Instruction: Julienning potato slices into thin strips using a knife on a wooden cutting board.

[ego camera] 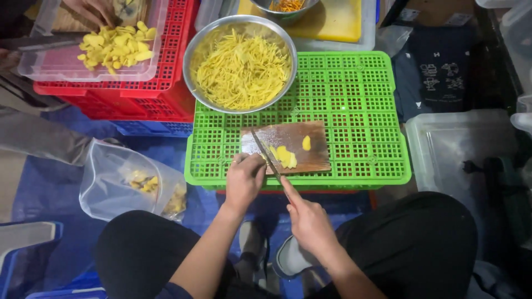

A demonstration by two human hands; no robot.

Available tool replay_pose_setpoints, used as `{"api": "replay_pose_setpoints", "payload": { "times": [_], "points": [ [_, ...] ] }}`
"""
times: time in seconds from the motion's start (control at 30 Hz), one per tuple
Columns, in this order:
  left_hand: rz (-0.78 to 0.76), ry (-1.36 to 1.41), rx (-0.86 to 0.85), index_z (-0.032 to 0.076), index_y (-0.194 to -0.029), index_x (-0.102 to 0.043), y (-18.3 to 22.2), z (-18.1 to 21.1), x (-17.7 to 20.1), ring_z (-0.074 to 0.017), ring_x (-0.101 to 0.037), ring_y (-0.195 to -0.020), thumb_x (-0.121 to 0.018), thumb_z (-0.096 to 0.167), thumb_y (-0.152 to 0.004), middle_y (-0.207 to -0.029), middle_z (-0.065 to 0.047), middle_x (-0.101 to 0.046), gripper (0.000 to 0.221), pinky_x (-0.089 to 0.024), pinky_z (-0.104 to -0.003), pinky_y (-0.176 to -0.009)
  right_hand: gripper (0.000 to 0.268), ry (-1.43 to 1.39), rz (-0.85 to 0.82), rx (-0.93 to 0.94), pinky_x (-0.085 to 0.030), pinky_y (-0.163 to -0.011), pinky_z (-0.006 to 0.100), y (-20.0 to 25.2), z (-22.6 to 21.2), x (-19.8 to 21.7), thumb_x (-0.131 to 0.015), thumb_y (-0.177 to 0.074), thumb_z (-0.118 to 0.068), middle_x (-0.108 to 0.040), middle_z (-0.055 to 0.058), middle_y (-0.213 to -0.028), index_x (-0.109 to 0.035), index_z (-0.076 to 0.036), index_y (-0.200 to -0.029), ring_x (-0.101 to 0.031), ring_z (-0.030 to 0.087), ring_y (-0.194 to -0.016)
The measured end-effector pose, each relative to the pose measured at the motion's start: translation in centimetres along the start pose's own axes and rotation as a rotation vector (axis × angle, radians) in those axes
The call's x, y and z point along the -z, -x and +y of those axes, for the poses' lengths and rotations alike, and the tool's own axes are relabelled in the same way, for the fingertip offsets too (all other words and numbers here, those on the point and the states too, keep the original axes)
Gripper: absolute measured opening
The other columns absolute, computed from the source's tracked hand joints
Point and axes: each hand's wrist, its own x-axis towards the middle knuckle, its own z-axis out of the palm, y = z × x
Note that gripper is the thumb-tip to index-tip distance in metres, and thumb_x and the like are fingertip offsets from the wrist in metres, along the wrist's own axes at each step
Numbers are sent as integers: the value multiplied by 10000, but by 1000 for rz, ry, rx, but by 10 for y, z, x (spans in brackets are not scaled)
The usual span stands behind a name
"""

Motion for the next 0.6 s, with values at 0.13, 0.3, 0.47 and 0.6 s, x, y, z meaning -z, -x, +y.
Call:
{"api": "replay_pose_setpoints", "payload": {
  "times": [0.13,0.3,0.47,0.6],
  "points": [
    [-13,-31,19,19,-859,-735,0,0,-1,-243,-536,-781,-718,43,-898,-848,-44,-745,49,-471,-384,-719,744,-23,16,-9,-453,-608,459,4,-2,2,-520,-1001,-182,-704,151,-731,-218,-419,-1638,-653,372,-635],
    [-8,-16,7,57,-876,-680,2,-1,0,-283,-519,-816,-678,61,-926,-827,-10,-673,50,-477,-417,-730,750,48,9,6,-440,-577,453,5,-3,2,-511,-1007,-184,-656,109,-682,-196,-417,-1646,-616,344,-586],
    [-23,-43,-13,41,-896,-690,3,-1,2,-280,-527,-820,-669,55,-933,-851,-23,-679,45,-488,-416,-730,747,76,2,-10,-466,-630,511,-6,-7,-5,-490,-998,-196,-692,141,-765,-198,-440,-1641,-658,419,-687],
    [95,-105,-2,124,-863,-789,4,-8,-8,-260,-707,-888,-808,87,-810,-860,-52,-780,68,-580,-321,-814,697,-93,-18,-9,-567,-910,572,0,-22,22,-479,-991,-169,-717,198,-1239,-295,-441,-1605,-690,454,-1098]
  ]
}}
